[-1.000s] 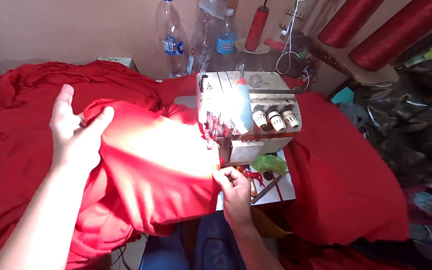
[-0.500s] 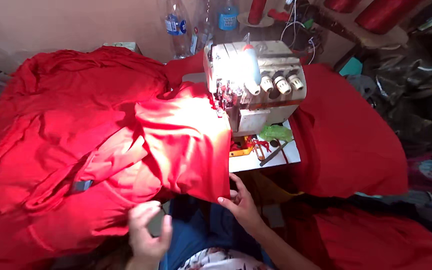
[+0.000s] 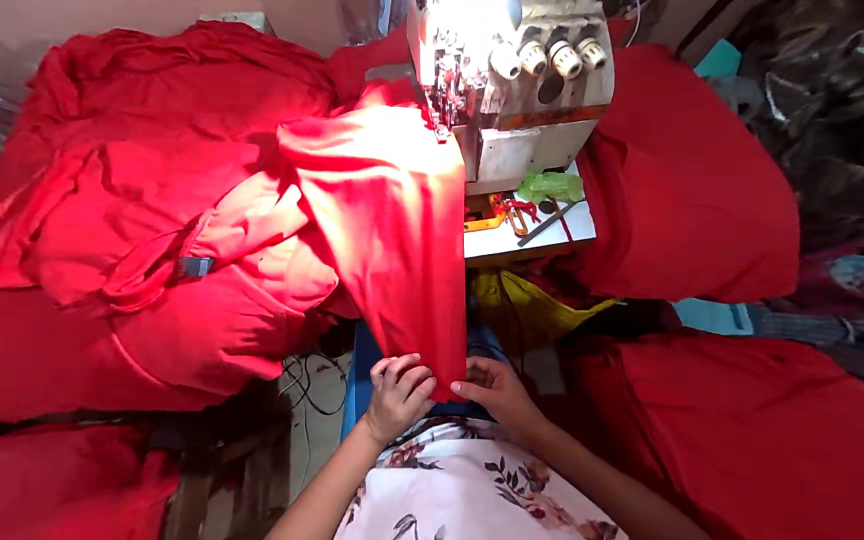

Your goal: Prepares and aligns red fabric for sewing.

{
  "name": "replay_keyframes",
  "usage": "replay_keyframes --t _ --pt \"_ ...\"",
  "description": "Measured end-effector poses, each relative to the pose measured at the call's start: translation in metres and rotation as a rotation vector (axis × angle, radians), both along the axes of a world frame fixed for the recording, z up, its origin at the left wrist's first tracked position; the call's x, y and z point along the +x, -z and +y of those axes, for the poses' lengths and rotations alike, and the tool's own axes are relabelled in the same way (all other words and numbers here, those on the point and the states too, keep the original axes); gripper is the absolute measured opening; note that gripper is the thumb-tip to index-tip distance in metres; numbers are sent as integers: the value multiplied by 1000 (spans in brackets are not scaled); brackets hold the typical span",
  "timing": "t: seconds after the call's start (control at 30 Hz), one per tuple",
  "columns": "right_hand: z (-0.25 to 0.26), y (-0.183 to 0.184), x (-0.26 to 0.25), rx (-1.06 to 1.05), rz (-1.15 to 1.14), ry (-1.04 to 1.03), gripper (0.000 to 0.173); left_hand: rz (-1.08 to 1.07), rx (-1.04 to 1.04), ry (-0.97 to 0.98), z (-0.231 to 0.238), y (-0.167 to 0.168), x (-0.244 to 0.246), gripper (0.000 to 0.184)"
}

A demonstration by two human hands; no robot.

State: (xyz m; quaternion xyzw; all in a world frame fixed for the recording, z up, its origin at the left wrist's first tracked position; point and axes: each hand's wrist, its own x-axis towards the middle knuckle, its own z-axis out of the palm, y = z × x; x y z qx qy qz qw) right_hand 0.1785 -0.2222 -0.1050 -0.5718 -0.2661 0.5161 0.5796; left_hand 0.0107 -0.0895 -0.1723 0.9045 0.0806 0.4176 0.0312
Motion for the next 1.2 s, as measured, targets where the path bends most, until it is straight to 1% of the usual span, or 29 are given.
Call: replay_keyframes --t 0.27,0.43,0.53,0.63,0.73,0.83,0.97,1.07,1.2 --pt "-19 -2 -8 -74 71 -23 16 14 22 25 -19 -14 -19 12" --pt "-24 -10 -13 -137 136 -54 8 20 -96 -4 -31 -20 -23 13" --pt "-28 -11 -14 -141 129 -29 6 36 -150 -21 -33 -28 -28 13" --pt "-33 -14 -12 -137 107 -4 6 58 -198 -17 -40 -39 -39 17" --pt "-35 -15 -10 -124 88 5 5 36 -238 2 -51 -53 -42 17" --pt "-38 -15 -11 -112 81 8 7 -29 -244 64 -62 -66 -32 11" --pt "-44 -13 -11 -85 79 -39 8 -74 -321 102 -59 -38 -14 14" --pt "-47 -15 -11 -116 81 -43 10 -48 -269 121 -64 -38 -10 10" --pt "-49 -15 -10 -123 84 -62 12 23 -167 77 -64 -36 -13 11"
